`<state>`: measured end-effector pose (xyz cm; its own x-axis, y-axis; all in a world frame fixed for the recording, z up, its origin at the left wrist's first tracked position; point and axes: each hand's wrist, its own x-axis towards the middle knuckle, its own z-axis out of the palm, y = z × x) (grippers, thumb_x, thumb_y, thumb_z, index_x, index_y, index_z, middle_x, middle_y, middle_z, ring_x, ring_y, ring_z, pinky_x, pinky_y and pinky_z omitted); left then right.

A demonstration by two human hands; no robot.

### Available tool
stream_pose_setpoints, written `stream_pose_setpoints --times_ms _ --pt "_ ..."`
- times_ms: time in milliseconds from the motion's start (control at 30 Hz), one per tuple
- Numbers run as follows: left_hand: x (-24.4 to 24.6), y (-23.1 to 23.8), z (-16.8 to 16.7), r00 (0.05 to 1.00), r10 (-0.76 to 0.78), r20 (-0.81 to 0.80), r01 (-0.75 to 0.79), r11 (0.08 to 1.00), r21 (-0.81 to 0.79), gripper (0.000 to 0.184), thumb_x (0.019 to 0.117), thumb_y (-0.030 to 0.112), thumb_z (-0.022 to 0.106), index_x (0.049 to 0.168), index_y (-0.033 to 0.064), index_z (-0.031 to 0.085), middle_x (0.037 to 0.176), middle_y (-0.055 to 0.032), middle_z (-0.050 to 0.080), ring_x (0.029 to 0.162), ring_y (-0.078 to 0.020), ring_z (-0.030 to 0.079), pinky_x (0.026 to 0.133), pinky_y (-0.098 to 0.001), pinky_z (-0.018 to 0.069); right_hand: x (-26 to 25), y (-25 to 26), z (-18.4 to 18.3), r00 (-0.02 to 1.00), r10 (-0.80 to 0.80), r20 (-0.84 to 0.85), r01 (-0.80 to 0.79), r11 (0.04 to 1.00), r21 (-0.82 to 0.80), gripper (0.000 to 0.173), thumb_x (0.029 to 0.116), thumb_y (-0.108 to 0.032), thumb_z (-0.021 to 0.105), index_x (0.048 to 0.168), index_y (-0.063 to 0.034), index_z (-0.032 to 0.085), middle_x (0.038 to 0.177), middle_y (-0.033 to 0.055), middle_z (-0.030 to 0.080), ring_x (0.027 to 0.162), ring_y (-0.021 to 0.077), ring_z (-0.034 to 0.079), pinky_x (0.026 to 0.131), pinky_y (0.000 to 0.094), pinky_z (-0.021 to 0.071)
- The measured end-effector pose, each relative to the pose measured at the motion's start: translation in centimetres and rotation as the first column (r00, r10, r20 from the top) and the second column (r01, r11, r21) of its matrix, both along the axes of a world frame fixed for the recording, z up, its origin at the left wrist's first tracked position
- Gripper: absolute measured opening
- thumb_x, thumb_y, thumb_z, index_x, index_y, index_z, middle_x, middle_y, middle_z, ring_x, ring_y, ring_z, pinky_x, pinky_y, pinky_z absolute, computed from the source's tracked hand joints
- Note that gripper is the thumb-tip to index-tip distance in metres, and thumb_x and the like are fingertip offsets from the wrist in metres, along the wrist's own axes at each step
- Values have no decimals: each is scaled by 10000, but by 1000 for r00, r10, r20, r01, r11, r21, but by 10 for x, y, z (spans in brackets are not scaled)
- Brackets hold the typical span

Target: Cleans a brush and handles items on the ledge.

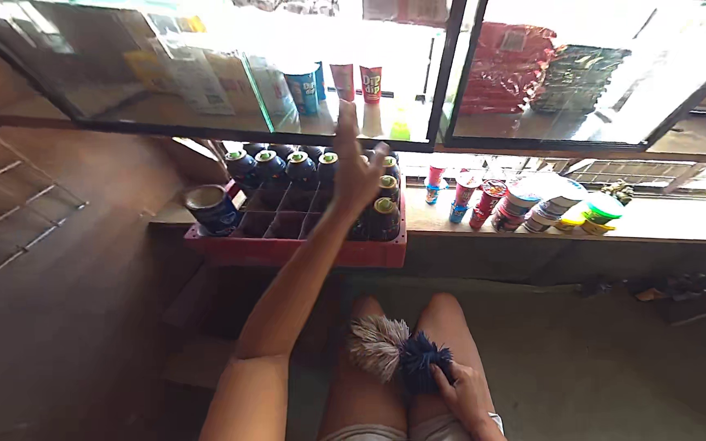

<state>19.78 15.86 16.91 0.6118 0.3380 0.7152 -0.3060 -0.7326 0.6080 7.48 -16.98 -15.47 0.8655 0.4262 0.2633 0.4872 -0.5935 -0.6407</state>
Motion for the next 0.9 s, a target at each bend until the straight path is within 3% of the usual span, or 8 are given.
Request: stream_pose_setpoints --times_ms 133,233,333,467,633,733,833,900 --pt "39 70 38 937 350 7 -350 933 90 893 892 222 676 1553 -143 198 1627 -400 38 1525 -539 63 1240 -591 121 0 -2 -1 1000 -28 -15 28 1000 12 537 948 -520 558 706 -68 714 592 86 658 576 258 691 529 523 529" --pt "55 93 55 856 490 -166 -484 872 78 919 868 183 702 1559 -130 184 1642 -372 21 1533 -516 69 1244 -558 126 -1 -2 0 998 -35 -45 36 999 24 536 952 -503 576 698 -48 701 591 97 647 582 263 685 541 520 523" --pt "58 96 63 778 536 -327 -524 841 133 910 891 215 718 1568 -99 198 1656 -338 29 1532 -514 86 1206 -605 221 -1 -3 0 997 -23 -69 24 1000 9 546 951 -515 572 704 -46 705 604 100 655 603 274 692 555 530 524" --pt "60 94 70 774 576 -262 -580 811 71 676 840 159 762 1395 -74 454 1600 -334 213 1424 -503 351 1099 -545 421 -1 -3 0 996 -13 -88 13 1000 3 531 953 -510 572 729 -51 719 619 107 665 626 282 702 570 544 528" --pt "66 103 73 827 518 -218 -523 851 37 576 840 166 786 1310 -60 541 1457 -300 473 1394 -409 446 1162 -501 354 1 -5 -3 989 -6 -151 13 999 46 521 950 -513 580 756 -54 733 641 104 677 644 272 704 605 546 534" --pt "57 95 65 935 349 62 -344 936 -69 636 813 179 776 1312 -95 494 1363 -280 535 1282 -318 538 1084 -392 432 4 -11 2 945 20 -325 58 972 227 433 948 -431 629 797 -41 739 675 57 681 659 167 672 661 454 543" --pt "7 43 50 952 65 298 -10 983 -184 908 826 239 799 1503 -84 286 1388 -239 515 1228 -237 584 1010 -354 532 8 -23 13 875 109 -472 186 824 535 262 981 -209 592 843 -32 727 685 -33 691 643 -4 649 656 233 569" --pt "-51 -8 20 961 -49 271 103 976 -190 870 827 300 806 1516 -1 368 1421 -145 544 1253 -173 578 1040 -349 519 12 -31 19 826 129 -549 326 685 651 319 1019 -199 509 777 -90 684 606 -82 635 534 -26 569 531 194 499"
